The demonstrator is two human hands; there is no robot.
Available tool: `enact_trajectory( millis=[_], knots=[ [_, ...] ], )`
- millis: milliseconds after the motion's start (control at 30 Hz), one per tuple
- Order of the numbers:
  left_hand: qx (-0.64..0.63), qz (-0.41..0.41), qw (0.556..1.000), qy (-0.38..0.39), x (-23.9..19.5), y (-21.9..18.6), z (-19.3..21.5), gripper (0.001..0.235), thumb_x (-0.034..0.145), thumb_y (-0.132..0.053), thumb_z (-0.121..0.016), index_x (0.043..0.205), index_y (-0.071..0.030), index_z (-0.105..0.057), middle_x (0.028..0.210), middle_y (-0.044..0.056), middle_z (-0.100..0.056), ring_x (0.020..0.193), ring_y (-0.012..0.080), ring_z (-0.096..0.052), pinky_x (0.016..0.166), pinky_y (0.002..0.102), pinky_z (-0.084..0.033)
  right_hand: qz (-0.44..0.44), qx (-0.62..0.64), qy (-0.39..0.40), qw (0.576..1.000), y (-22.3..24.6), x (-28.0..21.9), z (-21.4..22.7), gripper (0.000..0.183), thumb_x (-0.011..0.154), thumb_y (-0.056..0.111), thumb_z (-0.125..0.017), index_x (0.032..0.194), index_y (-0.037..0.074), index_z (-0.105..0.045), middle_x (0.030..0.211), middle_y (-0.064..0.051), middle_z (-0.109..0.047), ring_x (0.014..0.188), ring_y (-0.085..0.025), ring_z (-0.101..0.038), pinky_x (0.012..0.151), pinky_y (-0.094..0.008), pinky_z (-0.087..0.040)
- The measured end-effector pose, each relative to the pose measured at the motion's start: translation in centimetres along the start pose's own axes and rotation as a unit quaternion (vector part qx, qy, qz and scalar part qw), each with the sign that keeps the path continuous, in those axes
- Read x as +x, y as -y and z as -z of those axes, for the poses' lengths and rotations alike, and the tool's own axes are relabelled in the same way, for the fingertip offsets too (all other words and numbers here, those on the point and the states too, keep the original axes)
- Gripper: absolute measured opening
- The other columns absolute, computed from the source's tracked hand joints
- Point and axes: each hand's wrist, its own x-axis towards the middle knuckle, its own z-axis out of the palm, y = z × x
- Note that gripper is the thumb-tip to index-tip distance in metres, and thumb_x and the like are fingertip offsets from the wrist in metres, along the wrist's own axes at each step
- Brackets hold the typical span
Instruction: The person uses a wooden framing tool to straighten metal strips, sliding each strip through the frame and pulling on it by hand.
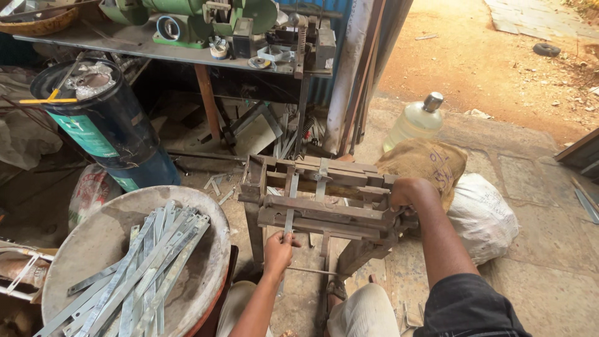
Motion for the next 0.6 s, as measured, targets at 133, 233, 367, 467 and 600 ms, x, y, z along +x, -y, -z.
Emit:
enact_trajectory(
  millis=[133,233,367,467,600],
  knots=[
    [-0.011,0.029,0.998,0.057,0.5,-0.7,-0.2,0.028,0.107,-0.022,-0.047,0.104,-0.002,-0.066,0.083,0.010,-0.077,0.044,0.0084,-0.044,0.040,0.027,-0.034,-0.002,0.016,0.004,1.000,-0.1,0.0,0.2,0.019,0.085,0.024,-0.077,0.090,0.006,-0.079,0.077,-0.006,-0.075,0.068,-0.019,-0.071,0.066,-0.036,-0.057],
    [-0.002,0.037,0.996,0.077,0.2,-0.5,-0.5,0.031,0.108,-0.024,-0.046,0.103,-0.001,-0.065,0.084,0.011,-0.078,0.043,0.0083,-0.041,0.039,0.027,-0.033,0.005,0.002,0.008,1.000,-0.1,0.0,0.0,0.021,0.085,0.025,-0.077,0.090,0.005,-0.079,0.075,-0.006,-0.075,0.065,-0.019,-0.069,0.064,-0.036,-0.056],
    [-0.039,0.028,0.997,0.063,0.4,-0.6,-0.9,0.032,0.108,-0.023,-0.044,0.104,-0.001,-0.066,0.086,0.012,-0.079,0.042,0.0084,-0.041,0.039,0.026,-0.030,-0.003,0.001,0.005,1.000,0.1,-0.2,0.1,0.022,0.086,0.027,-0.076,0.091,0.006,-0.079,0.076,-0.005,-0.075,0.064,-0.019,-0.069,0.064,-0.036,-0.056],
    [-0.031,0.033,0.997,0.068,0.9,-0.4,-1.2,0.032,0.108,-0.024,-0.044,0.106,-0.001,-0.066,0.089,0.011,-0.080,0.042,0.0098,-0.043,0.039,0.027,-0.032,0.004,0.013,0.003,1.000,-0.1,-0.3,0.2,0.021,0.085,0.025,-0.077,0.091,0.005,-0.078,0.076,-0.006,-0.075,0.064,-0.020,-0.069,0.063,-0.036,-0.057],
    [-0.019,-0.002,0.998,0.064,1.6,-0.5,-1.1,0.032,0.108,-0.024,-0.045,0.108,0.000,-0.067,0.092,0.011,-0.081,0.045,0.0094,-0.050,0.041,0.026,-0.039,0.010,0.015,-0.002,1.000,0.1,-0.8,0.2,0.020,0.086,0.023,-0.076,0.093,0.005,-0.079,0.076,-0.007,-0.075,0.065,-0.019,-0.070,0.063,-0.036,-0.057]
  ],
)
